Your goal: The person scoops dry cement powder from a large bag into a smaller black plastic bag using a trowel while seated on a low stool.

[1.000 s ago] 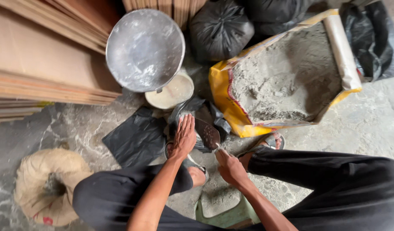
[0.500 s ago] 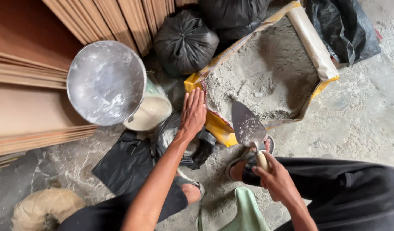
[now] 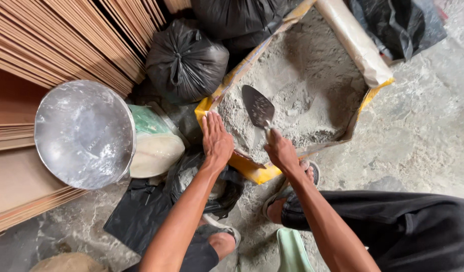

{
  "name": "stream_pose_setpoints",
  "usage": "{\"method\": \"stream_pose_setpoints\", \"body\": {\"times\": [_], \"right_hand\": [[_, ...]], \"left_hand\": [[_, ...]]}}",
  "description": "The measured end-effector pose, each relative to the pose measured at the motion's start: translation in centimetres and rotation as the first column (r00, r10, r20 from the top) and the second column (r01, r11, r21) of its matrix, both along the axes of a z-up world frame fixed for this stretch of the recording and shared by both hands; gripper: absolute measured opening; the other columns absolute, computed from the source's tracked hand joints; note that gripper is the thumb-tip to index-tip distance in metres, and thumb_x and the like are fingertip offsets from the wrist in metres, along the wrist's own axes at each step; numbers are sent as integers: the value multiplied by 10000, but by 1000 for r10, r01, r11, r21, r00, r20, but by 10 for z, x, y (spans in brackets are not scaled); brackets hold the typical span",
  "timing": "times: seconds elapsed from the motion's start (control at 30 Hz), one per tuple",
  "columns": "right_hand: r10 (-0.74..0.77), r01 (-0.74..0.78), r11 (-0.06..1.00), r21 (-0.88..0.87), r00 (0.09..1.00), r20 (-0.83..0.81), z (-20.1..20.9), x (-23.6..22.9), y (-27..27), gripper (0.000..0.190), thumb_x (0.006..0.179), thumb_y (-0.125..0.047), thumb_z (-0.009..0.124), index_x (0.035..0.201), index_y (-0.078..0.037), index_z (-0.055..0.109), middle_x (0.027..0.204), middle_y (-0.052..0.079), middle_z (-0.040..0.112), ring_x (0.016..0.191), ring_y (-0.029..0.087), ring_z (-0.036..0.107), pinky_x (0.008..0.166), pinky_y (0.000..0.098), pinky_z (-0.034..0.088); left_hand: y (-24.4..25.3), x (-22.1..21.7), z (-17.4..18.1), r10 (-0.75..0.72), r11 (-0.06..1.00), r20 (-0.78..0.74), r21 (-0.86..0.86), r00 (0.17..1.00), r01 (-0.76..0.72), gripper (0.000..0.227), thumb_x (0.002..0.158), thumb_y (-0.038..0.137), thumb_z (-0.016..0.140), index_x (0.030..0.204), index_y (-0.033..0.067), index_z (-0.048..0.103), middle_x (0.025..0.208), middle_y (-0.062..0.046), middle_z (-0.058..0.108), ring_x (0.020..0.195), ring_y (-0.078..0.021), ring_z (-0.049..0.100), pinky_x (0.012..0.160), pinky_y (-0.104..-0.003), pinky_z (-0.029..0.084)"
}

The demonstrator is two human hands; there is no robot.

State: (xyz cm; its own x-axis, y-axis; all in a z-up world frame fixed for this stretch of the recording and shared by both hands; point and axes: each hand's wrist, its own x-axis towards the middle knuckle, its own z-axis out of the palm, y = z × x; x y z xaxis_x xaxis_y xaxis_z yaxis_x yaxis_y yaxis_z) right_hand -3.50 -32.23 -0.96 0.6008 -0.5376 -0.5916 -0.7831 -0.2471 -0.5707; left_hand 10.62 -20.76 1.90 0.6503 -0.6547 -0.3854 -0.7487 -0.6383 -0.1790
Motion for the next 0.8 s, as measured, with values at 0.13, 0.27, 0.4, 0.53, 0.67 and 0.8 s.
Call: {"method": "stream_pose_setpoints", "body": {"times": [0.13,0.27,0.4,0.53,0.67,0.8], "right_hand": [[65,-71,996,61,993,94,-25,10,16,392,732,-249,623,1108,-227,515,825,236,626,853,445,610,737,517,477],[86,-95,987,126,994,70,-33,7,37,451,732,-183,647,1158,-208,501,867,253,625,866,432,619,728,513,492],[67,-78,977,200,996,66,-10,19,40,452,740,-214,672,1159,-151,516,897,215,630,886,389,627,737,476,507],[81,-98,973,210,993,91,-14,10,32,358,738,-214,654,1063,-101,555,894,225,626,895,405,613,748,494,486],[-128,98,925,366,990,60,11,-7,24,544,744,-202,611,1251,-55,482,679,212,608,481,218,618,433,283,547],[-165,155,928,339,986,1,57,-18,20,563,710,-224,601,1244,-80,498,533,158,577,428,226,600,484,359,505]], "left_hand": [[8,-2,3,33,997,11,-70,999,-32,631,869,280,413,1358,-92,271,1438,-249,260,1372,-334,167,1128,-469,-11],[9,-2,3,86,990,-82,-109,993,-95,621,854,247,353,1370,-86,256,1455,-237,234,1382,-317,153,1122,-462,-24],[12,-5,-5,40,989,44,-144,998,-33,631,841,262,392,1354,-88,279,1430,-247,273,1363,-325,188,1132,-467,13],[12,-5,-8,49,984,91,-178,995,-33,624,839,259,377,1349,-89,284,1424,-240,282,1358,-320,193,1137,-464,11],[13,-6,-11,33,967,112,-256,993,-3,601,839,252,373,1334,-85,320,1405,-237,322,1348,-317,230,1135,-463,36],[14,-8,-6,-1,943,120,-331,993,40,571,878,286,385,1314,-83,366,1381,-243,359,1331,-317,274,1128,-462,77]]}}
